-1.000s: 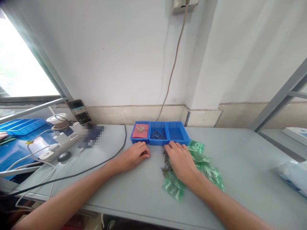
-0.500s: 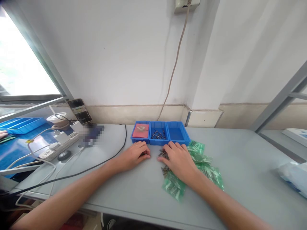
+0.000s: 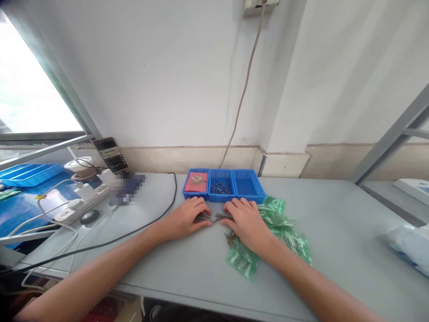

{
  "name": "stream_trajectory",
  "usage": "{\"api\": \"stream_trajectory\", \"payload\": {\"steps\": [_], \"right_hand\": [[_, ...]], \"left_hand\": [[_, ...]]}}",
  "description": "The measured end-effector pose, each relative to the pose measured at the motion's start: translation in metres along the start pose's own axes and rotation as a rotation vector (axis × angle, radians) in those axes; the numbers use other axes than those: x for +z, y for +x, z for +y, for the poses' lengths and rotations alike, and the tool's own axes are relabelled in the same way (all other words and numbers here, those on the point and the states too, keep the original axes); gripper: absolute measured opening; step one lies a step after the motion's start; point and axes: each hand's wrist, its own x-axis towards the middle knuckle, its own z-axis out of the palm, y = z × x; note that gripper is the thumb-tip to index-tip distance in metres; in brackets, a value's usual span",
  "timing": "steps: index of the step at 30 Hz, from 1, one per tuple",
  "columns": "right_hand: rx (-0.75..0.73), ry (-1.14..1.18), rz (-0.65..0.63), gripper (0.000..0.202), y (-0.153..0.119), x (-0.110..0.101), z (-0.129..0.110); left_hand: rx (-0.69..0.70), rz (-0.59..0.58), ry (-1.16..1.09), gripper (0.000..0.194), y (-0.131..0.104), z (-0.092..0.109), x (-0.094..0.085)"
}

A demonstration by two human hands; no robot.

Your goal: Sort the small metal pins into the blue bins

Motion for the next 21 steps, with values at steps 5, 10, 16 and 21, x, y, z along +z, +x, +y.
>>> {"api": "stream_trajectory", "payload": {"steps": [5,10,16,21], "right_hand": [[-0.001,0.037,-0.057,0.011,0.001,0.001,0.000],[-0.017,0.032,-0.052,0.013,0.001,0.006,-0.005],[-0.065,0.022,-0.026,0.016,0.001,0.007,-0.009],[-0.063,0.029,-0.031,0.016,0.001,0.006,-0.013]], "left_hand": [[0.007,-0.006,0.024,0.031,0.000,0.001,0.001],[0.018,-0.003,0.060,0.034,0.000,0.005,0.002],[0.009,0.009,0.078,0.038,0.002,0.009,0.004],[-0.004,0.009,0.086,0.028,0.004,0.009,0.006]]}}
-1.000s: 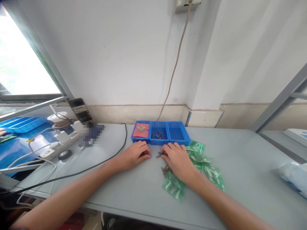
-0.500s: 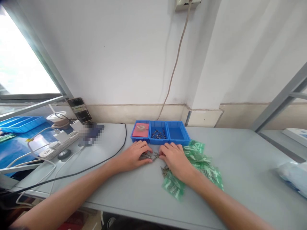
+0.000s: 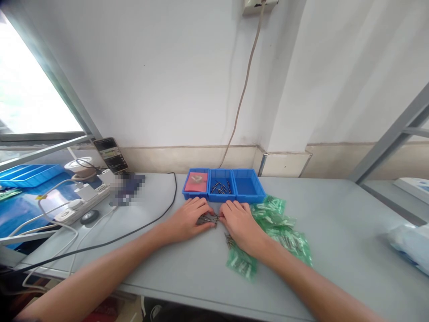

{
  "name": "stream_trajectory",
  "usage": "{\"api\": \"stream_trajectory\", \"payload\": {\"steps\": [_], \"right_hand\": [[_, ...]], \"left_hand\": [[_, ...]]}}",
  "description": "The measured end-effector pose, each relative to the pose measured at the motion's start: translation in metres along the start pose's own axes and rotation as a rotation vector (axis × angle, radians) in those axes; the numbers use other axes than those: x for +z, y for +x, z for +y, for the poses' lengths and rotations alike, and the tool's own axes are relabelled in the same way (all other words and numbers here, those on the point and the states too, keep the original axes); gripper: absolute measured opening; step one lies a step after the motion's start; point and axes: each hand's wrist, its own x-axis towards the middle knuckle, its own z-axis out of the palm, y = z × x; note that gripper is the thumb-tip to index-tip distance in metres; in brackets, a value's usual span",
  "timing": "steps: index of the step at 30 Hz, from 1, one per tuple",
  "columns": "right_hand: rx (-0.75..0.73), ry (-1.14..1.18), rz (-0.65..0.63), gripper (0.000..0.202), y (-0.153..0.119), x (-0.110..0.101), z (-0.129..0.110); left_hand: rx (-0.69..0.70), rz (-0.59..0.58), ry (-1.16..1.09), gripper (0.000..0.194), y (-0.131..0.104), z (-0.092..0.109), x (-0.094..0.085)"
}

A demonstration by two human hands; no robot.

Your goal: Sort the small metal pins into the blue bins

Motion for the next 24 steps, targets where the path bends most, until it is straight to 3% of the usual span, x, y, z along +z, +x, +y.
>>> {"api": "stream_trajectory", "payload": {"steps": [8,18,24], "right_hand": [[-0.015,0.034,-0.017,0.016,-0.0009,0.0017,-0.0014],[0.023,0.056,-0.004,0.014,0.0006,0.0033,0.0001],[0.024,0.034,0.010,0.013,0.0004,0.0047,0.0025]], "left_hand": [[-0.025,0.014,0.024,0.008,0.0018,0.0002,0.0035],[-0.013,0.047,0.007,0.014,0.0018,-0.0008,0.0050],[-0.015,0.026,0.015,0.009,0.0032,-0.0015,0.0069]]}}
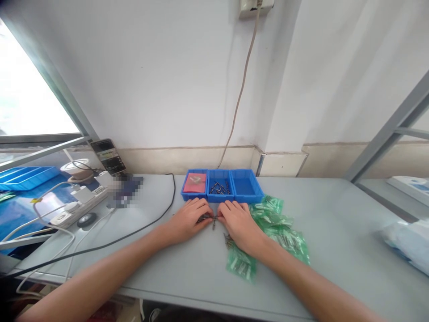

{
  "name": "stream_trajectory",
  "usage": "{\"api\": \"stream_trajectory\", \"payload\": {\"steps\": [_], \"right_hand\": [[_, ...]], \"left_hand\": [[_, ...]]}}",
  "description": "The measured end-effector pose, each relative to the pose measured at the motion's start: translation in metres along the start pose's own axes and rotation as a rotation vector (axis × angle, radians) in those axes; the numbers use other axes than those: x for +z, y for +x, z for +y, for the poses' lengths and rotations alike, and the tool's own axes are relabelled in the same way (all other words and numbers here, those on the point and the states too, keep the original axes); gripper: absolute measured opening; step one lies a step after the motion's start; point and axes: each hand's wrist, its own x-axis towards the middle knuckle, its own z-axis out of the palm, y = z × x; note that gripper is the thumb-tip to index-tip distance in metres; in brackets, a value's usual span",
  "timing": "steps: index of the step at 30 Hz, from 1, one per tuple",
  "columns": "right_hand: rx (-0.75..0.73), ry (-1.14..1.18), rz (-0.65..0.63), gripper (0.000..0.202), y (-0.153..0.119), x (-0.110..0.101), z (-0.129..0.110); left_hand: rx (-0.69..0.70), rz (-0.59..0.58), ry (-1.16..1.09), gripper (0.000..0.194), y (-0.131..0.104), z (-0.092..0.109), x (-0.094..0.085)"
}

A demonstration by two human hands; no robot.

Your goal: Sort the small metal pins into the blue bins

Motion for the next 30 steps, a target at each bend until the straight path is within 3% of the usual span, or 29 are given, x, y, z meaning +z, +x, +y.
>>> {"api": "stream_trajectory", "payload": {"steps": [16,24,30], "right_hand": [[0.014,-0.072,0.049,0.015,-0.0012,0.0043,0.0029],[0.015,-0.086,0.047,0.014,-0.0012,0.0076,0.0028],[0.010,-0.044,0.022,0.015,-0.0010,0.0049,0.0004]], "left_hand": [[-0.026,0.034,-0.003,0.003,-0.0017,0.0007,-0.0017],[-0.062,0.027,-0.001,0.021,-0.0014,0.0033,0.0004],[-0.076,0.001,0.024,0.012,0.0015,0.0019,0.0004]]}}
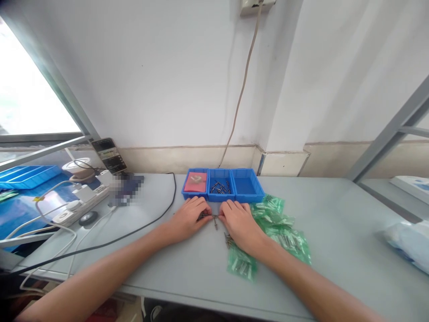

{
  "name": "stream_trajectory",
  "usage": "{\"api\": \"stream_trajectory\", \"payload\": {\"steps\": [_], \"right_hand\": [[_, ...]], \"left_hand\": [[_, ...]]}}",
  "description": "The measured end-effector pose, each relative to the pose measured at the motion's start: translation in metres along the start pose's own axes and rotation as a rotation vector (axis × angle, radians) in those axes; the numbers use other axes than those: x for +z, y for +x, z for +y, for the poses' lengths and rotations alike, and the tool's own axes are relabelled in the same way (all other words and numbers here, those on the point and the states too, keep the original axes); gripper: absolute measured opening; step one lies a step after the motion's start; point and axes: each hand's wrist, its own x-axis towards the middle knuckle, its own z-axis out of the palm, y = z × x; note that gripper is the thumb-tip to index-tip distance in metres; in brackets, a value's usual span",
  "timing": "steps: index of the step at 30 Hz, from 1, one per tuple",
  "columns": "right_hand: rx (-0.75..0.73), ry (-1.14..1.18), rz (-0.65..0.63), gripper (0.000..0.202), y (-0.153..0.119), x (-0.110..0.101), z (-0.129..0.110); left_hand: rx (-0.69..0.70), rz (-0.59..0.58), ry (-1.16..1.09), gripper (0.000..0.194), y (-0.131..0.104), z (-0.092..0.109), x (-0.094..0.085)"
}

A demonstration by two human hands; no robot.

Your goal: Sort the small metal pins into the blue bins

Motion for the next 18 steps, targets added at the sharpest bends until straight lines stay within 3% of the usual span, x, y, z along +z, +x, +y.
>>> {"api": "stream_trajectory", "payload": {"steps": [18], "right_hand": [[0.069,-0.047,0.051,0.018,0.0017,-0.0010,0.0040]], "left_hand": [[-0.024,0.075,0.047,0.007,-0.0031,-0.0047,0.0004]]}}
